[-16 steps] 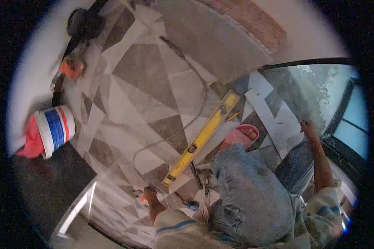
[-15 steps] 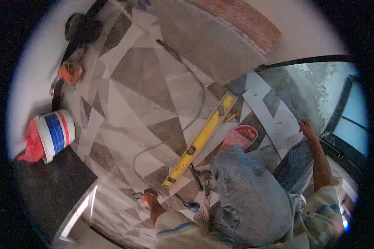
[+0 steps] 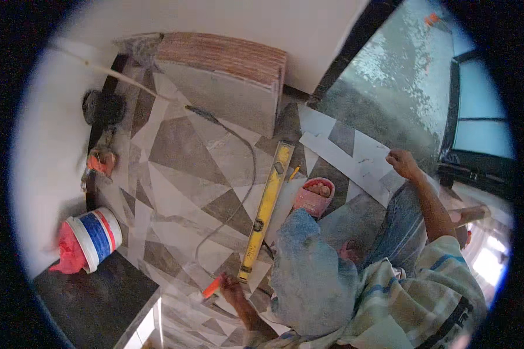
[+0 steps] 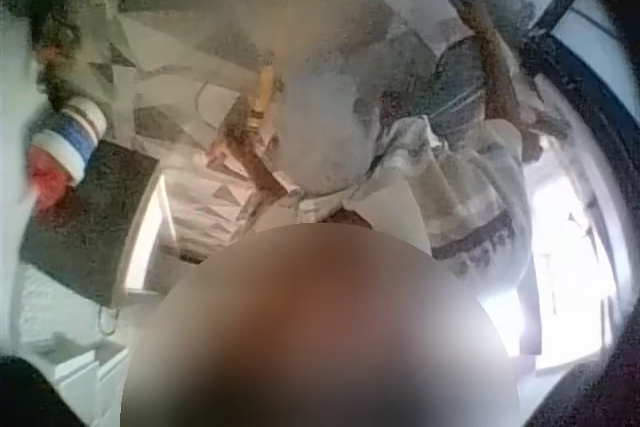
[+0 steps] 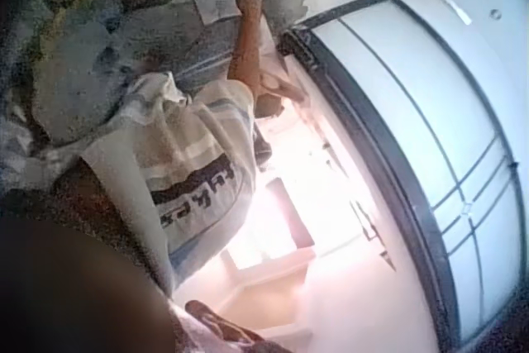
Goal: Applying mortar and laying floor tiles in a building interior.
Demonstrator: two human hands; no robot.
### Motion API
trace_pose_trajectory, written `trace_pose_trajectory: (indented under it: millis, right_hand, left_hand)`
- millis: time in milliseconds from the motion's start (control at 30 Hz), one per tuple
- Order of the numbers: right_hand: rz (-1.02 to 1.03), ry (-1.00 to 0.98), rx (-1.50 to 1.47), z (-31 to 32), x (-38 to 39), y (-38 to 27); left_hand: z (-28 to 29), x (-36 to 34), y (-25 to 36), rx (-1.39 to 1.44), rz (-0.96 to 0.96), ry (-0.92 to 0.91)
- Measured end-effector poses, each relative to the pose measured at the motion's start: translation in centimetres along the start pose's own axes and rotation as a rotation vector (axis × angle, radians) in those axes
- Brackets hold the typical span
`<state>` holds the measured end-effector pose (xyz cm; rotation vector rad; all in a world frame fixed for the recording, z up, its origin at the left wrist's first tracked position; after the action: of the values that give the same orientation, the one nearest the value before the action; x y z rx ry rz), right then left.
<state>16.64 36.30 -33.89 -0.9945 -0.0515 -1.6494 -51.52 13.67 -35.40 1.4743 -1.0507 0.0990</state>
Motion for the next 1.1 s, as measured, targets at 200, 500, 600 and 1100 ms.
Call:
trace_pose_trajectory:
  millis: [200, 500, 600, 1100]
  right_hand:
    - [0.004, 0.282, -0.005, 2.8, 4.2, -2.5]
    - [-0.473, 1.18, -0.365, 7.2, 24.6, -2.0]
    - [-0.778, 1.388, -0.309, 3.7, 32.5, 0.8]
    - [-1.921, 1.424, -0.398, -24.8, 56.3, -5.8]
  left_hand:
    - [-16.7, -0.7, -3.3, -0.937, -0.105, -0.818]
    - [-35.3, -2.0, -11.9, -1.417, -0.046, -1.632]
    - [-40.4, -0.1, -15.2, -1.573, -0.041, -1.882]
    - [-56.5, 24.8, -31.9, -1.251, 0.466, -2.444]
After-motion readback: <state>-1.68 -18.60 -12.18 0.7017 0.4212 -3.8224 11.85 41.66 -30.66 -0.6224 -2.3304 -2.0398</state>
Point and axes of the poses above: each hand's wrist, its own x-axis away from the middle knuckle, its own z-axis out of the back of the hand, y = z × x, the point moved 1 cm from there along -x, towards the middle knuckle, and after that the axes turned 11 degrees about -y, right-handed, at the moved point
